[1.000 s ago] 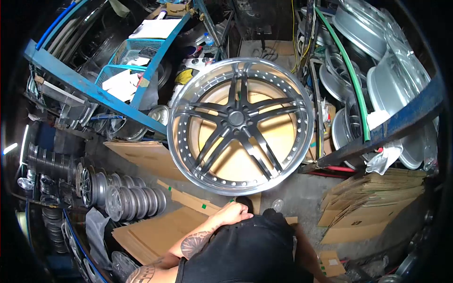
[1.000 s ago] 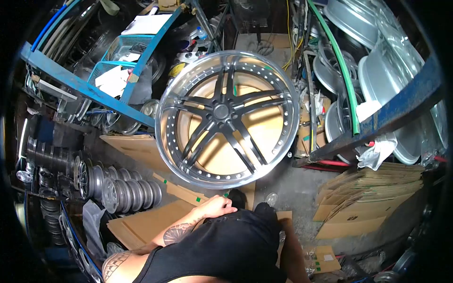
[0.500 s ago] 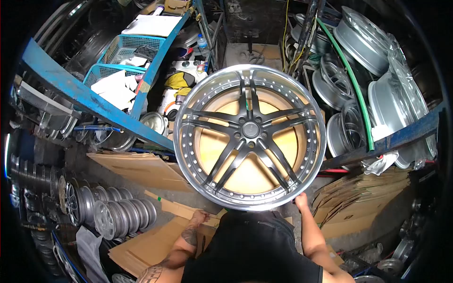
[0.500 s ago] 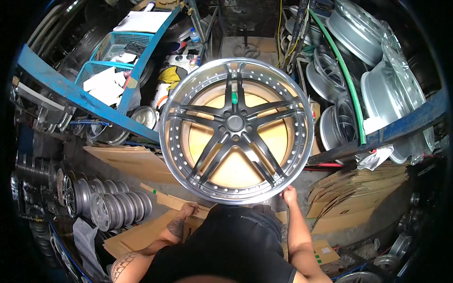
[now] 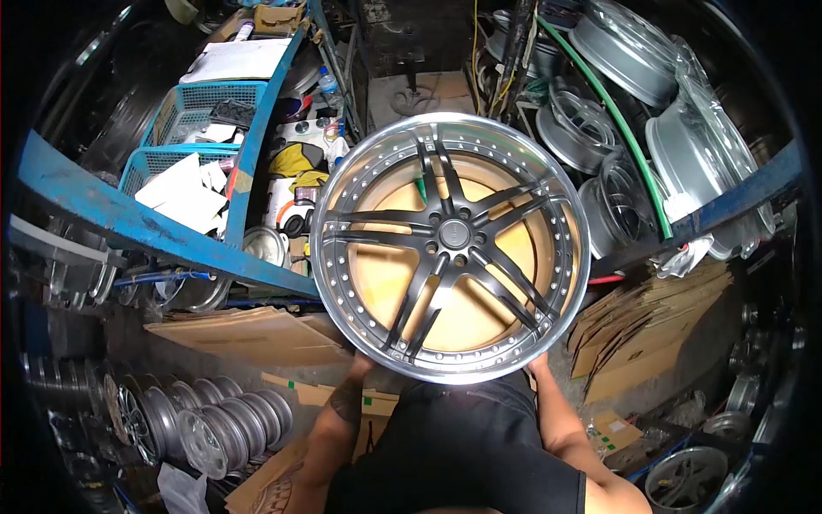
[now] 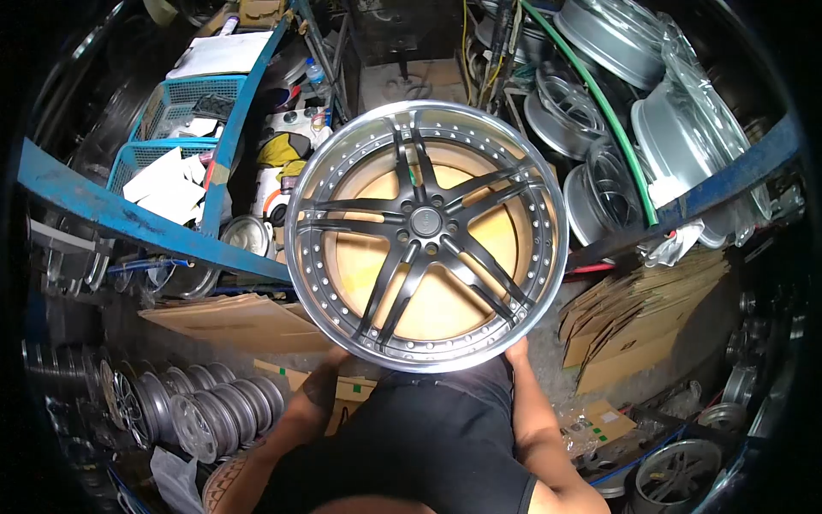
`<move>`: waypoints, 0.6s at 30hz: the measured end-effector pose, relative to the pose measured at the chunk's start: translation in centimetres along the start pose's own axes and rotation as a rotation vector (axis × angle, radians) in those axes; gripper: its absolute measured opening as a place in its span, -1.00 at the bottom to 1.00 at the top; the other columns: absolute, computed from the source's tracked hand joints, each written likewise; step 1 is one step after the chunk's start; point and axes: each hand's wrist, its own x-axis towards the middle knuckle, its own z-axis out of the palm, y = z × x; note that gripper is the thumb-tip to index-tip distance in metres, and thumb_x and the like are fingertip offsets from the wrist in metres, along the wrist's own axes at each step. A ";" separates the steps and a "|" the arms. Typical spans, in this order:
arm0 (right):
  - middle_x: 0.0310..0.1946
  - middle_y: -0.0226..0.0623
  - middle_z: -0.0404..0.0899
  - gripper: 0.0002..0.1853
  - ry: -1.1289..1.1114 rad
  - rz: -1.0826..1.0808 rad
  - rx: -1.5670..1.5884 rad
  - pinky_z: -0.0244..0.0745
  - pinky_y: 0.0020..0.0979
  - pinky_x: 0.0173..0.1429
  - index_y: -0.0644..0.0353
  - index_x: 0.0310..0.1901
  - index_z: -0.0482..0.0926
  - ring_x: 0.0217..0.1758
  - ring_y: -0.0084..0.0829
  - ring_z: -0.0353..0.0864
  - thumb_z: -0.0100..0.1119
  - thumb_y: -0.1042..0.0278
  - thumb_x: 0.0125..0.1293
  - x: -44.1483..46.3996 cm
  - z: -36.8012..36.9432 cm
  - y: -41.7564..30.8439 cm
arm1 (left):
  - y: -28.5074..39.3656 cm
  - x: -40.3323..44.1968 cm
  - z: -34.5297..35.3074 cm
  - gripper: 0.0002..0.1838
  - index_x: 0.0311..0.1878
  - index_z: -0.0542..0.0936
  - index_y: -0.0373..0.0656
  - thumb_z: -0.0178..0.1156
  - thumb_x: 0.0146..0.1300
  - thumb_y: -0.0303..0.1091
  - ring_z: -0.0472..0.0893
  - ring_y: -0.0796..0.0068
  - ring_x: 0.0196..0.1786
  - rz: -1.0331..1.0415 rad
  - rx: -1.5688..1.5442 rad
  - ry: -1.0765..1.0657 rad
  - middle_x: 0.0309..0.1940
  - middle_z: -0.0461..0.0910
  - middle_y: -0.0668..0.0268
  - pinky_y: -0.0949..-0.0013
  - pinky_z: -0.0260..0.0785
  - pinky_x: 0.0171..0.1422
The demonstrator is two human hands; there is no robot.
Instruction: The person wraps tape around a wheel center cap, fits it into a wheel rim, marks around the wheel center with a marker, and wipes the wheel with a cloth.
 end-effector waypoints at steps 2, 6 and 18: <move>0.19 -0.17 0.70 -0.51 -0.056 -0.040 0.348 0.60 -0.26 0.31 0.31 0.33 0.58 0.16 -0.23 0.68 0.19 0.15 0.54 0.0 0.4 0.4 | 1.4 0.8 0.9 -0.61 0.20 0.67 -0.21 0.13 0.51 -0.15 0.72 0.30 -0.20 0.017 -0.098 -0.014 -0.12 0.75 0.16 0.11 0.61 0.00; 0.02 -0.28 0.73 -0.68 0.213 -0.290 0.022 0.63 -0.32 0.19 0.24 0.22 0.65 0.04 -0.34 0.71 0.08 0.29 0.60 2.8 4.7 5.8 | 2.9 0.8 2.4 -0.58 0.23 0.65 -0.21 0.10 0.54 -0.12 0.72 0.27 -0.13 0.043 -0.266 -0.024 -0.07 0.75 0.17 0.09 0.61 0.06; -0.09 -0.36 0.76 -0.72 0.108 0.184 0.710 0.61 -0.41 0.02 0.23 0.15 0.68 -0.11 -0.49 0.70 0.09 0.31 0.60 4.1 -6.4 -8.0 | 3.1 -2.0 0.9 -0.51 0.34 0.57 -0.22 -0.01 0.61 -0.05 0.72 0.19 0.07 0.377 -0.756 0.074 0.10 0.72 0.18 0.05 0.62 0.24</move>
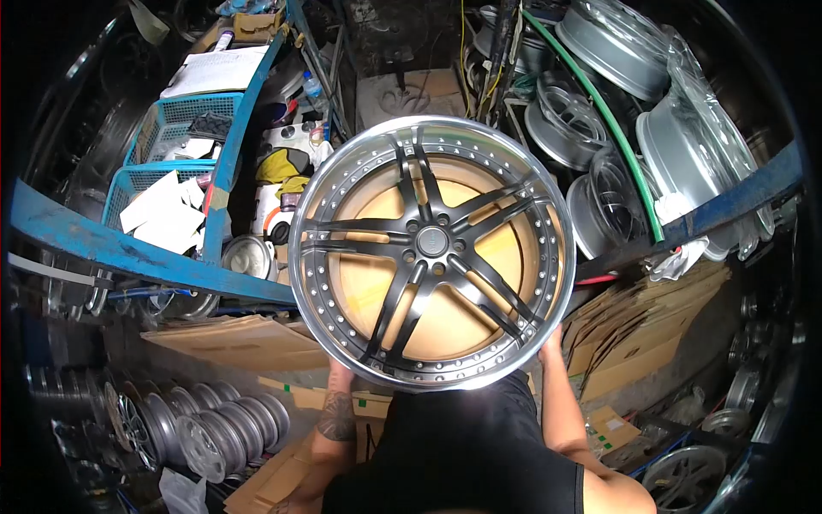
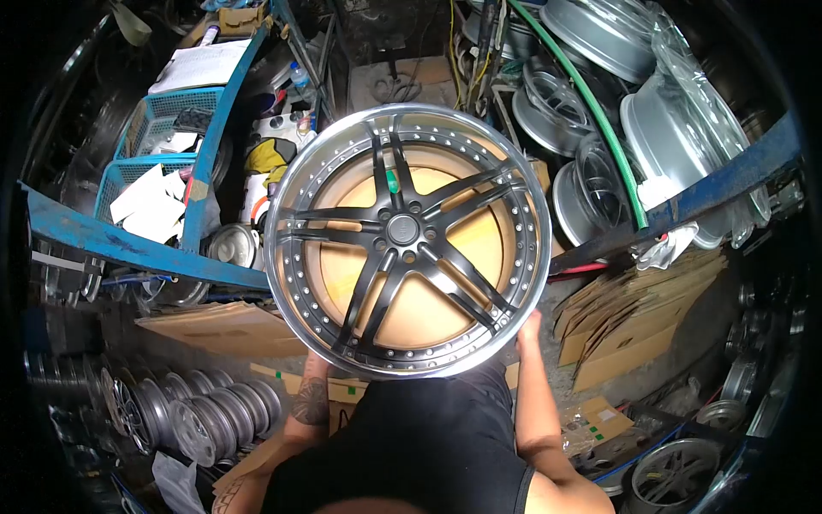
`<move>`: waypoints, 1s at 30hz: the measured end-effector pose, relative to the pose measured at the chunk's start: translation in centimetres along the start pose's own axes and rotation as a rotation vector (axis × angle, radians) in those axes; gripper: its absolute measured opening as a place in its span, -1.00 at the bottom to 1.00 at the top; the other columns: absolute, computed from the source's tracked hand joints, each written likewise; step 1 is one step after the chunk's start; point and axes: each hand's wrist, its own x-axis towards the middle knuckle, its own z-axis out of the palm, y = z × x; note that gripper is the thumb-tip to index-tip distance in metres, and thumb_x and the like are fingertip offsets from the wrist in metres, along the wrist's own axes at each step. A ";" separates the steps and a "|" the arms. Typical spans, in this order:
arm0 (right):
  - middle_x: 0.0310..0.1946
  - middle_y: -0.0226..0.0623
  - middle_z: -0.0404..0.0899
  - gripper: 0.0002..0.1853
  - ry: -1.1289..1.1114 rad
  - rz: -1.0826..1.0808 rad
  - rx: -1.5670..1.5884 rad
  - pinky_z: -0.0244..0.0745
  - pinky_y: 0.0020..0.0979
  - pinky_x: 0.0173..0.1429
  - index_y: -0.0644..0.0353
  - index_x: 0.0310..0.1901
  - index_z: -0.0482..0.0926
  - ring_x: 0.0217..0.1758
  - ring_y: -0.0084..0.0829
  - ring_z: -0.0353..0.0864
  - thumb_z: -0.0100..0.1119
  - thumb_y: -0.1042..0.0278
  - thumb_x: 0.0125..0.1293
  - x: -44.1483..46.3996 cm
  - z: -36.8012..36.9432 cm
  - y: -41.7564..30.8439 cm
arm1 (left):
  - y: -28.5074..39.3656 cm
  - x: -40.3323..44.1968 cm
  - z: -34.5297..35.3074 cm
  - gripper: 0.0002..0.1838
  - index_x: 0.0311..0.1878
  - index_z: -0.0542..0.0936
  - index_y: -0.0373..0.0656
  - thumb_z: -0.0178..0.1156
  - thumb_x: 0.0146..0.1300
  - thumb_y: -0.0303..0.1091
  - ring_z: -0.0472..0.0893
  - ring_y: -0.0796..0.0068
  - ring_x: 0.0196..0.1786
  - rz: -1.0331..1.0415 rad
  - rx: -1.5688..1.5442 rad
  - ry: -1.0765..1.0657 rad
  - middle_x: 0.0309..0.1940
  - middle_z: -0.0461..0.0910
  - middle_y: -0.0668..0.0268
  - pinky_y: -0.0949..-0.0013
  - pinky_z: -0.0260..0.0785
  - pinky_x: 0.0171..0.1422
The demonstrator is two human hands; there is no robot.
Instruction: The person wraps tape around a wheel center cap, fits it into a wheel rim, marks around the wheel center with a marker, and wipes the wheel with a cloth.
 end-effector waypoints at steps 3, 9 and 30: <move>-0.16 -0.40 0.77 -0.74 -0.028 -0.339 -0.028 0.53 -0.47 -0.13 0.21 0.11 0.70 -0.25 -0.61 0.64 0.11 0.28 0.61 -0.1 0.8 -8.2 | 5.2 -1.5 1.7 -0.53 0.32 0.57 -0.21 -0.05 0.63 -0.07 0.72 0.17 0.10 0.082 -0.083 0.092 0.11 0.72 0.17 0.03 0.63 0.27; -0.02 -0.25 0.76 -0.72 -0.026 -0.630 0.037 0.54 -0.57 -0.11 0.28 0.20 0.63 -0.21 -0.62 0.64 0.09 0.32 0.65 -3.4 2.8 -22.3 | 17.8 -8.0 10.4 -0.79 0.11 0.62 -0.24 0.09 0.51 -0.53 0.41 0.71 -0.40 0.799 0.530 0.327 -0.35 0.53 0.48 0.58 0.27 -0.33; -0.12 -0.07 0.77 -0.81 -0.293 -0.875 -0.704 0.59 -0.27 0.15 0.32 0.02 0.71 -0.02 -0.20 0.77 0.21 0.44 0.49 -21.2 11.9 -24.0 | 10.0 7.0 23.6 -0.61 0.19 0.56 -0.24 0.04 0.31 -0.46 0.55 0.08 0.35 -0.508 0.219 -0.016 0.23 0.63 0.15 0.04 0.29 0.53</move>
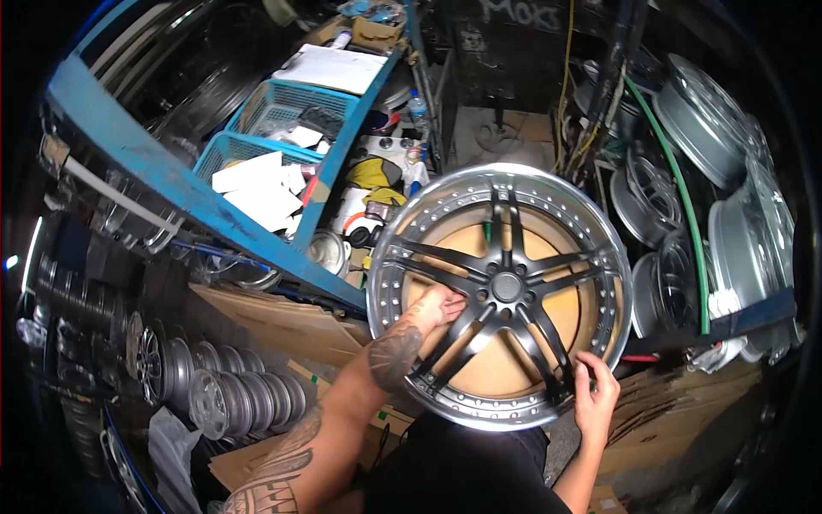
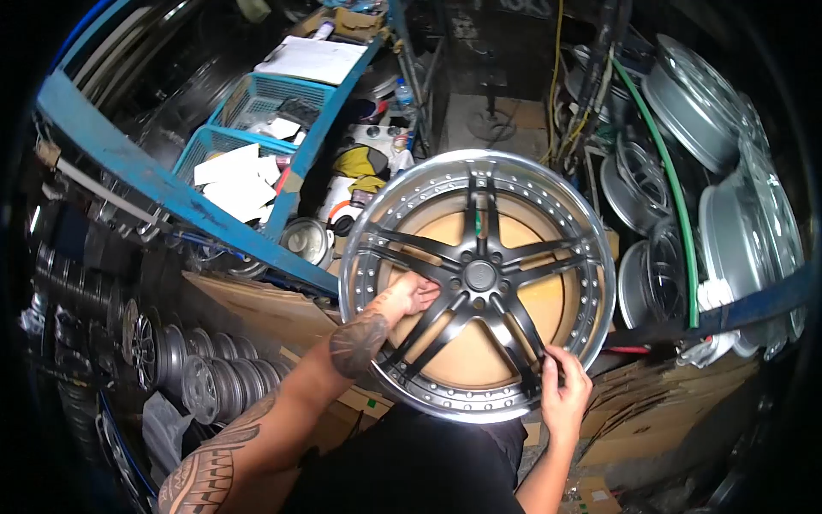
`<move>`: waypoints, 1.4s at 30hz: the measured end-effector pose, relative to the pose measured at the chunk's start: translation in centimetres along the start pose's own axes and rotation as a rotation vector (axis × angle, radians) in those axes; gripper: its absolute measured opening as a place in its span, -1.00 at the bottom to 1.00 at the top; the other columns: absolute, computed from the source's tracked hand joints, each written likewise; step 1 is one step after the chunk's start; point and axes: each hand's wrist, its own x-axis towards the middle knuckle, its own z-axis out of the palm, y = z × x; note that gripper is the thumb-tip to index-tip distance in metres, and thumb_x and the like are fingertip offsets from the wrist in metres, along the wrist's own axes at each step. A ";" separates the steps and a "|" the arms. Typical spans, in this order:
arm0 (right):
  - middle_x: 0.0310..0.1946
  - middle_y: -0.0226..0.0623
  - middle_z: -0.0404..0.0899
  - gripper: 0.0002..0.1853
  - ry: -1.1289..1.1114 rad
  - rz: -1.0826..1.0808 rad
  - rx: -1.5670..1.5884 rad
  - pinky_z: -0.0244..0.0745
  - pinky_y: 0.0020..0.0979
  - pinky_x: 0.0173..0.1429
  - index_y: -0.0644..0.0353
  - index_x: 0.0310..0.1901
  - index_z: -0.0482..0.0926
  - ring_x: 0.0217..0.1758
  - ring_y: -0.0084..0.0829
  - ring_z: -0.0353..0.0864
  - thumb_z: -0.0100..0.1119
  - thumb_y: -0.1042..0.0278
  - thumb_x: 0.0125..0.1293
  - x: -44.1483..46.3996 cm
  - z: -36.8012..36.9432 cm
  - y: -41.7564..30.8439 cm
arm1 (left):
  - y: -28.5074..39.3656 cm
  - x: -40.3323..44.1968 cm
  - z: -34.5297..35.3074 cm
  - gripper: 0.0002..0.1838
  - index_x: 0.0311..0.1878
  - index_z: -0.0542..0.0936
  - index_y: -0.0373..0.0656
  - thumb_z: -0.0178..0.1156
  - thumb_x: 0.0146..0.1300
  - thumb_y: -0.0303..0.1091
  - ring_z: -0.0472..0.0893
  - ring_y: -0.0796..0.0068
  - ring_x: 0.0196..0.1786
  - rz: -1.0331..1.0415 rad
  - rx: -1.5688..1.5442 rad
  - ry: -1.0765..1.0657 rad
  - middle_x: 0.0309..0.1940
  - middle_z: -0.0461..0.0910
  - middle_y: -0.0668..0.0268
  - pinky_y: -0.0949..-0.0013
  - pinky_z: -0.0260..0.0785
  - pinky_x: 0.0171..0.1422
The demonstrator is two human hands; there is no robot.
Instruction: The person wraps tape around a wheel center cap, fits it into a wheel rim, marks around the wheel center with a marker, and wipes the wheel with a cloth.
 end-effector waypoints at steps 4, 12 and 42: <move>-0.11 -0.05 0.76 -0.81 0.077 0.049 -0.045 0.59 -0.25 0.14 0.33 0.01 0.69 -0.03 -0.18 0.76 0.18 0.46 0.50 -2.0 -0.2 1.0 | -0.4 3.1 -0.2 -0.74 -0.10 0.68 -0.04 -0.02 0.50 -0.27 0.72 0.32 -0.06 -0.082 0.035 -0.008 -0.25 0.77 0.32 0.21 0.53 0.17; -0.10 -0.03 0.75 -0.83 0.078 0.066 -0.139 0.59 -0.22 0.16 0.34 -0.01 0.70 -0.02 -0.08 0.76 0.16 0.52 0.49 -3.2 0.9 -1.8 | -3.2 8.2 -2.6 -0.69 -0.11 0.63 -0.08 0.09 0.57 -0.05 0.70 0.25 -0.32 0.036 -0.302 -0.285 -0.37 0.69 0.28 0.18 0.67 -0.11; -0.08 0.00 0.75 -0.80 -0.511 -0.240 -0.279 0.57 -0.07 0.16 0.24 0.01 0.70 0.01 0.09 0.71 0.24 0.44 0.41 13.6 3.6 0.7 | 3.9 -10.3 -2.0 -0.67 0.15 0.68 -0.25 0.01 0.44 -0.57 0.71 0.32 0.13 0.606 1.203 -0.219 0.00 0.75 0.18 0.27 0.52 0.28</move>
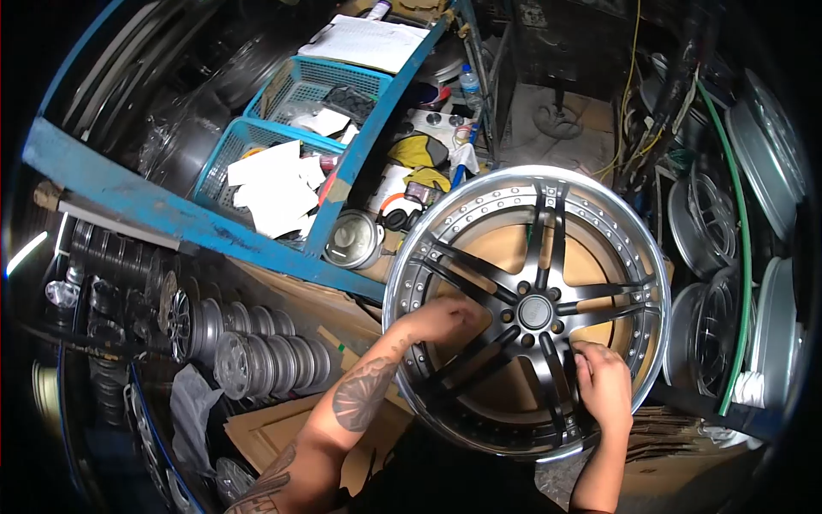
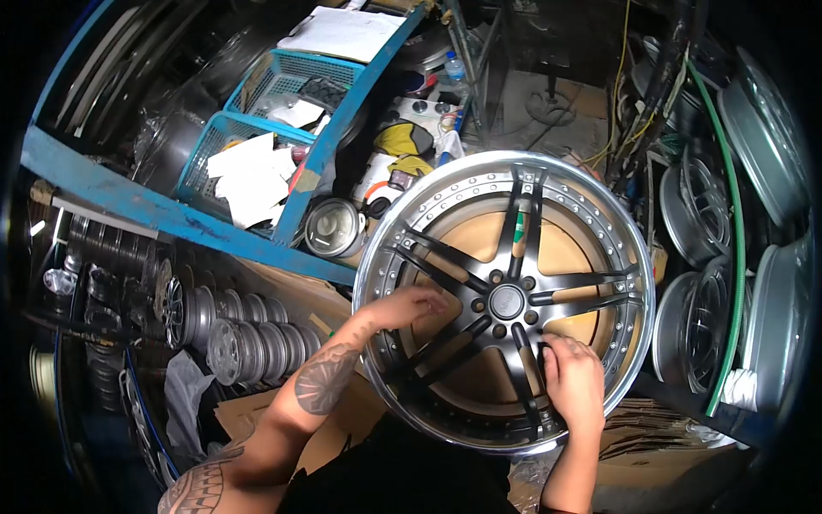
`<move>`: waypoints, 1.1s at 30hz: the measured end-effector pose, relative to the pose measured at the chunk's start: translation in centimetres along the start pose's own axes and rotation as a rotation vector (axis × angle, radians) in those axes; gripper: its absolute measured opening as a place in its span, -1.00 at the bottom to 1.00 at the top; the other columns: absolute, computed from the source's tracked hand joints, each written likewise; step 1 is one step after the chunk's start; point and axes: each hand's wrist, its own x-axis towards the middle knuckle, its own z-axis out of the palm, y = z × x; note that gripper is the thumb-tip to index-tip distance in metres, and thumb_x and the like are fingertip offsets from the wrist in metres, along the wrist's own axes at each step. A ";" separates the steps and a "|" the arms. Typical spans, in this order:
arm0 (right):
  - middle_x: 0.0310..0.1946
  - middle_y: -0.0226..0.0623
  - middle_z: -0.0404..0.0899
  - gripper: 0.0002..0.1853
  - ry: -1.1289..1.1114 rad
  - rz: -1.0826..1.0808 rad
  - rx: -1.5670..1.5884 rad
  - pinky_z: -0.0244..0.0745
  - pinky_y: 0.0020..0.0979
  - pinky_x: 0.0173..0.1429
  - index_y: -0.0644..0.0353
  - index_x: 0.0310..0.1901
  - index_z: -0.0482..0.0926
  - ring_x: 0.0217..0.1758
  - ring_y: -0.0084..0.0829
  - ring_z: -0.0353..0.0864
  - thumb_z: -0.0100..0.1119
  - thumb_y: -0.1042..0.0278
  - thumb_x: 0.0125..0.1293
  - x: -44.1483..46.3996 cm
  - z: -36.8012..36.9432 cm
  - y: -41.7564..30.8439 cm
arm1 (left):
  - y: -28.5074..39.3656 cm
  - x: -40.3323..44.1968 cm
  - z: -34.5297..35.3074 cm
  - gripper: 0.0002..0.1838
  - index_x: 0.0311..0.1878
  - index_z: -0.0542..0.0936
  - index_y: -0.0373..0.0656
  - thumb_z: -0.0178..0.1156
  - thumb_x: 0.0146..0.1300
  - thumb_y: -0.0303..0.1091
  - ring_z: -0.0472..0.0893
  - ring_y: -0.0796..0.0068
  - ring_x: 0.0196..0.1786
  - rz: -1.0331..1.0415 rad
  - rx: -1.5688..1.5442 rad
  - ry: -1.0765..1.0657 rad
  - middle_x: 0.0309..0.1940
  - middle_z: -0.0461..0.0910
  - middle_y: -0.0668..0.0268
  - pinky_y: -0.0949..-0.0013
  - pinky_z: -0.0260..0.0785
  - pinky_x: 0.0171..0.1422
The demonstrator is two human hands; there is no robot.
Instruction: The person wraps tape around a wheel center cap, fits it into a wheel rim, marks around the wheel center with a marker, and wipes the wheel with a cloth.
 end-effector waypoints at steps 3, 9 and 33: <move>-0.10 -0.03 0.75 -0.80 0.022 -0.016 -0.034 0.57 -0.08 0.19 0.20 0.01 0.70 0.00 0.03 0.72 0.24 0.44 0.41 -0.2 -0.1 -0.5 | 5.5 -2.9 -2.1 -0.70 0.15 0.67 -0.26 0.00 0.51 -0.56 0.69 0.48 0.04 0.010 -0.099 0.160 -0.08 0.73 0.28 0.37 0.51 0.23; -0.06 0.10 0.73 -0.77 0.071 0.165 0.067 0.55 -0.09 0.20 0.34 0.05 0.67 0.03 0.14 0.70 0.18 0.49 0.44 -1.7 -0.1 -3.5 | 8.2 -3.4 -6.3 -0.73 0.15 0.66 -0.21 0.05 0.52 -0.51 0.69 0.54 -0.05 0.183 -0.189 0.278 -0.15 0.75 0.32 0.41 0.53 0.13; 0.04 -0.01 0.69 -0.76 0.616 0.449 0.025 0.51 -0.15 0.24 0.35 0.11 0.61 0.07 0.00 0.67 0.11 0.44 0.54 -9.0 1.1 -9.1 | 10.6 1.9 -9.8 -0.75 0.09 0.70 -0.14 0.26 0.37 -0.43 0.66 0.13 0.18 0.675 0.062 0.265 0.04 0.73 0.16 0.11 0.44 0.37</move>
